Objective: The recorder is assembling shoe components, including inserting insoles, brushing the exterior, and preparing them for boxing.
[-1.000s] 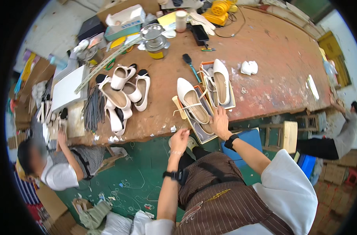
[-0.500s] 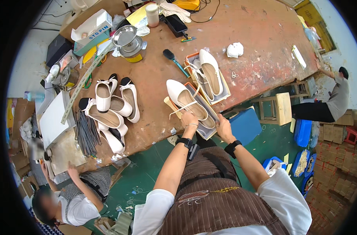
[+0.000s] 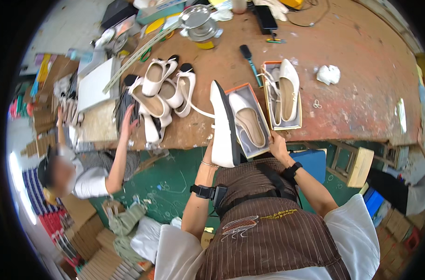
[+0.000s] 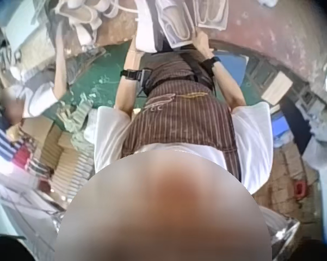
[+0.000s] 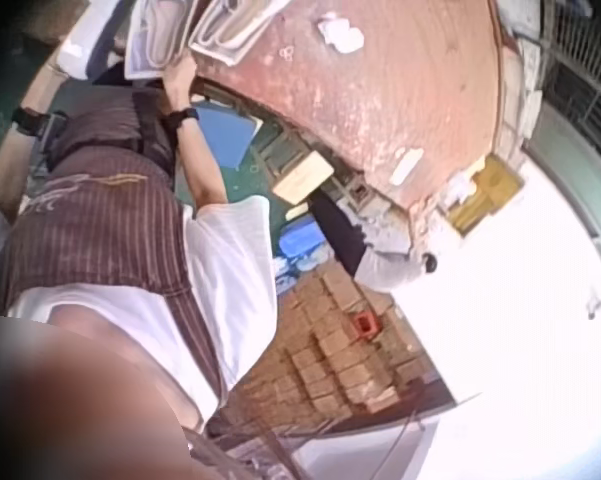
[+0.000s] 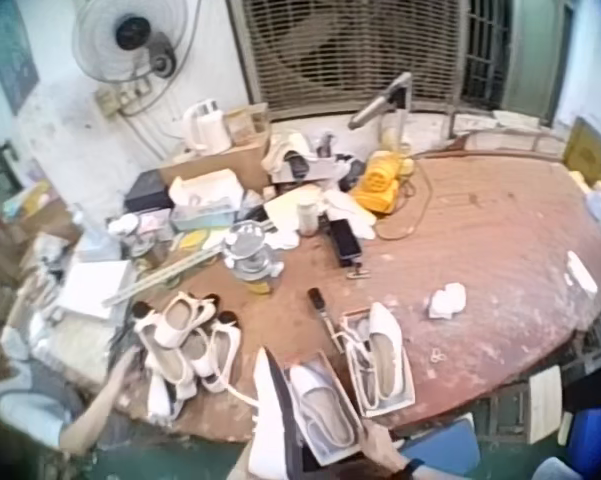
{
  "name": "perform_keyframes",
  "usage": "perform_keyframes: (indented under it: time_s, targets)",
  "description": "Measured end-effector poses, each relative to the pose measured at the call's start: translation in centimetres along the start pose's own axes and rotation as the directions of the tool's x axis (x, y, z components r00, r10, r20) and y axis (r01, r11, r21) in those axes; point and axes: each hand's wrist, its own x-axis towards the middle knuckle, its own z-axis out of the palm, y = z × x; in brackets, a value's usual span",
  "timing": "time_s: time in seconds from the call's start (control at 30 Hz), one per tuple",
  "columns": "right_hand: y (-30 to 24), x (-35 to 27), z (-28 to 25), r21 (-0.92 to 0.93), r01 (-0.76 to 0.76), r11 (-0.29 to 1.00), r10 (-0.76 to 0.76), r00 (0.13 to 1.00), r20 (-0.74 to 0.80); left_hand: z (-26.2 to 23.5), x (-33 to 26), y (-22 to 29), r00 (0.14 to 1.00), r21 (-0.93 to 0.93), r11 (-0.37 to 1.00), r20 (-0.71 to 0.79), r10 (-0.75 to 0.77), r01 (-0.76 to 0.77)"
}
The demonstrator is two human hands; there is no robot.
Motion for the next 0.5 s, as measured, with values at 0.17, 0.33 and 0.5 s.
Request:
perform_keyframes:
  time_s: [0.17,0.33,0.5]
  targets:
    - [-3.8,4.1,-1.1,0.195,0.2,0.96,-0.224,0.968,0.109,2.6,-2.9,0.8,0.99,-0.202,0.972,-0.104,0.098,-0.117]
    - [-6.6,5.8,-5.8,-0.228,0.227,0.947,-0.268,0.949,-0.169,1.3,-4.0,1.4,0.957,0.044,0.957,0.046,0.286,-0.288]
    - [-3.0,7.1,-5.8,-0.666,0.318,0.675,-0.458,0.888,-0.041,1.6,-4.8,2.5,0.983,0.068,0.981,0.035,0.178,-0.18]
